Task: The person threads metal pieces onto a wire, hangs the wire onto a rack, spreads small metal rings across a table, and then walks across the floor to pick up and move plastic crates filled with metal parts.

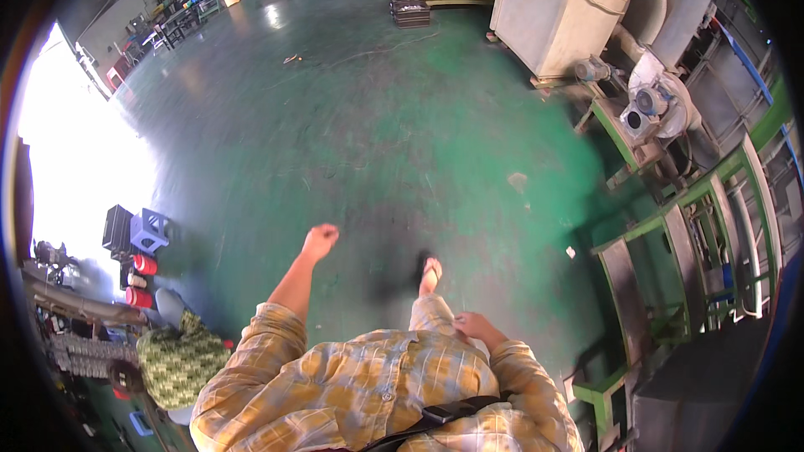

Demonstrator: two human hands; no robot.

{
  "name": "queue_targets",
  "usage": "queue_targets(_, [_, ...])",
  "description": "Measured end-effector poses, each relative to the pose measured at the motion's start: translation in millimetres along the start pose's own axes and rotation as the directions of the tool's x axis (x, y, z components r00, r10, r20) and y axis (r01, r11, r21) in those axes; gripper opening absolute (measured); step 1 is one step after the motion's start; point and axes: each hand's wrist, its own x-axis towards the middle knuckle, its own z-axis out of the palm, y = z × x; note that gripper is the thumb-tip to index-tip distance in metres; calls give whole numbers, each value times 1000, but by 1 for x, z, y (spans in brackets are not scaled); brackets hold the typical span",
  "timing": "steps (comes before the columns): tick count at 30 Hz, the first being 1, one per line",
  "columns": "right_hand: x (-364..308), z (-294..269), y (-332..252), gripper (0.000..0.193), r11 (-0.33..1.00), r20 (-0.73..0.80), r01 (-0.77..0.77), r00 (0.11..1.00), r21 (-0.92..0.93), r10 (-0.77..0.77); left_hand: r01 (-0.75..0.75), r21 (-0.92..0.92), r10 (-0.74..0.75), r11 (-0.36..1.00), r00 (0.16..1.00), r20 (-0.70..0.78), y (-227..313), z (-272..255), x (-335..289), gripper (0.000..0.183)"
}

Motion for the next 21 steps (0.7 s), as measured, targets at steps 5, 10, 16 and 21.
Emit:
queue_targets(5, [123,-104,-14,44,996,43,44,998,-81,-40,16,-231,-25,973,999,-37,53,27,120,22])
queue_targets(10, [239,-235,-75,42,950,-142,33,987,-311,-80,28,427,-293,904,768,569,-159,83,78,17])
queue_targets(16, [388,-339,-109,43,991,-248,-69,968,-110,40,626,457,-768,632,424,480,-161,76,127,17])
queue_targets(21, [496,-396,-88,43,905,20,96,995,-414,-96,422,481,-635,768,598,488,-142,75,333,20])
